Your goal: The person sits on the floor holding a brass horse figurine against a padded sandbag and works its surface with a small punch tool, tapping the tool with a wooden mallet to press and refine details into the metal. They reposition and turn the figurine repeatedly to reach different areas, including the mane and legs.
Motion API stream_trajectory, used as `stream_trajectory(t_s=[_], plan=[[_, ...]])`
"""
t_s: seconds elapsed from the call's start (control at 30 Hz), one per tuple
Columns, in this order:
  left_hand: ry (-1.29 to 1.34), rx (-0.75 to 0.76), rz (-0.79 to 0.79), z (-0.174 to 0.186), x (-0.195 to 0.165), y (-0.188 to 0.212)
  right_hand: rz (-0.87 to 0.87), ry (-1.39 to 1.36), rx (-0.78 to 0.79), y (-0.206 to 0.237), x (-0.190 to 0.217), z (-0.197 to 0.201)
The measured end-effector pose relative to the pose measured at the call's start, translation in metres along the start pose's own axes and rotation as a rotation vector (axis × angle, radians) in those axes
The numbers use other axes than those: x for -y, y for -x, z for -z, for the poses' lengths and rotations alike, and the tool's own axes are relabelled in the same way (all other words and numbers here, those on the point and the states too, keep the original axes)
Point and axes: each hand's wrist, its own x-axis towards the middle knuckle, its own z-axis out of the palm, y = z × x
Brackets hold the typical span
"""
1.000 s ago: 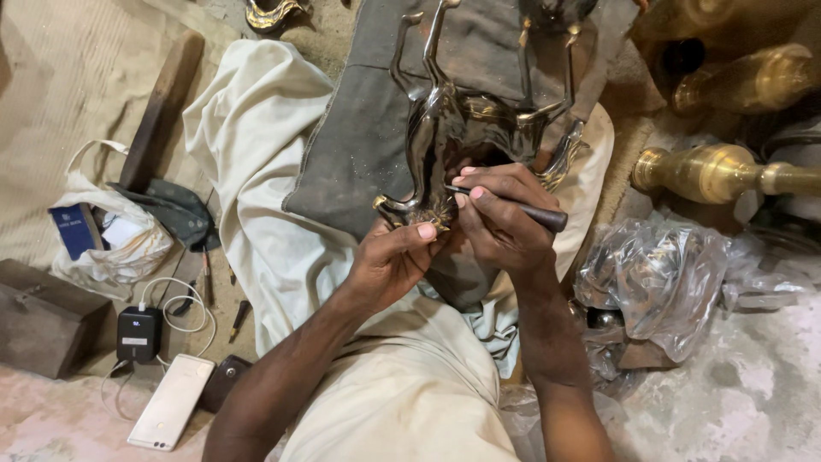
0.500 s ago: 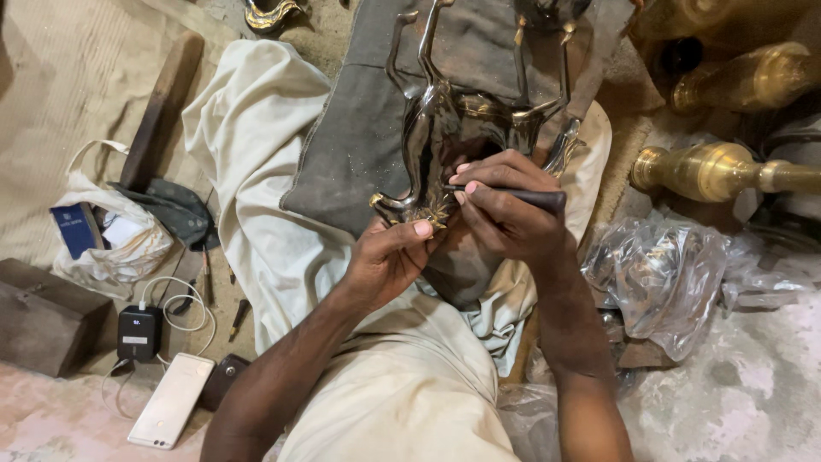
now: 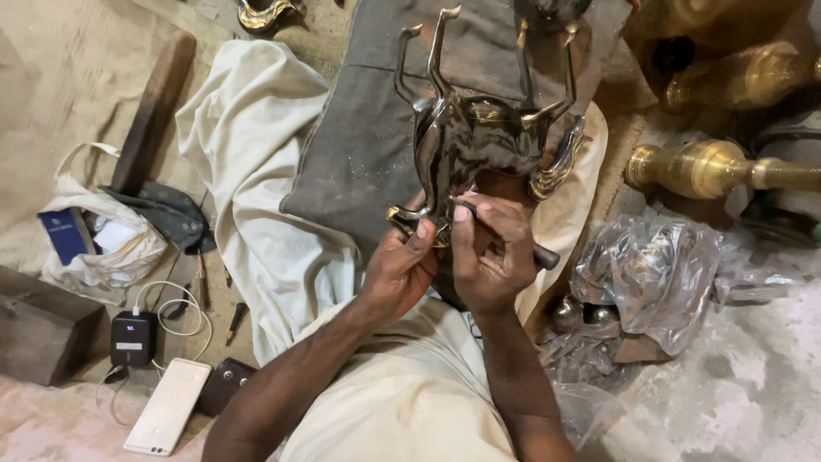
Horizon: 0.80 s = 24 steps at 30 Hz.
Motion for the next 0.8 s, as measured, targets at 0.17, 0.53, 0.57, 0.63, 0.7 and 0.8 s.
stream_trajectory(t_s=[0.17,0.53,0.57,0.63,0.7,0.8], plan=[[-0.029,-0.029,0.026,0.001,0.0,-0.001,0.011,0.056,-0.024,-0.009,0.001,-0.001],[-0.015,0.026,-0.003,0.005,0.006,-0.004,-0.091,0.156,-0.069,-0.004,0.0,-0.004],[-0.013,0.028,0.0,0.005,0.006,-0.004,-0.098,0.172,-0.069,-0.005,0.001,-0.004],[-0.013,0.035,-0.011,0.005,0.006,-0.005,-0.086,0.168,-0.057,-0.008,0.003,-0.003],[-0.029,0.035,-0.021,0.005,0.007,-0.005,-0.027,0.183,-0.009,-0.012,0.003,0.001],[-0.059,0.032,-0.03,0.004,0.007,-0.005,0.073,0.209,0.069,-0.018,0.003,0.007]])
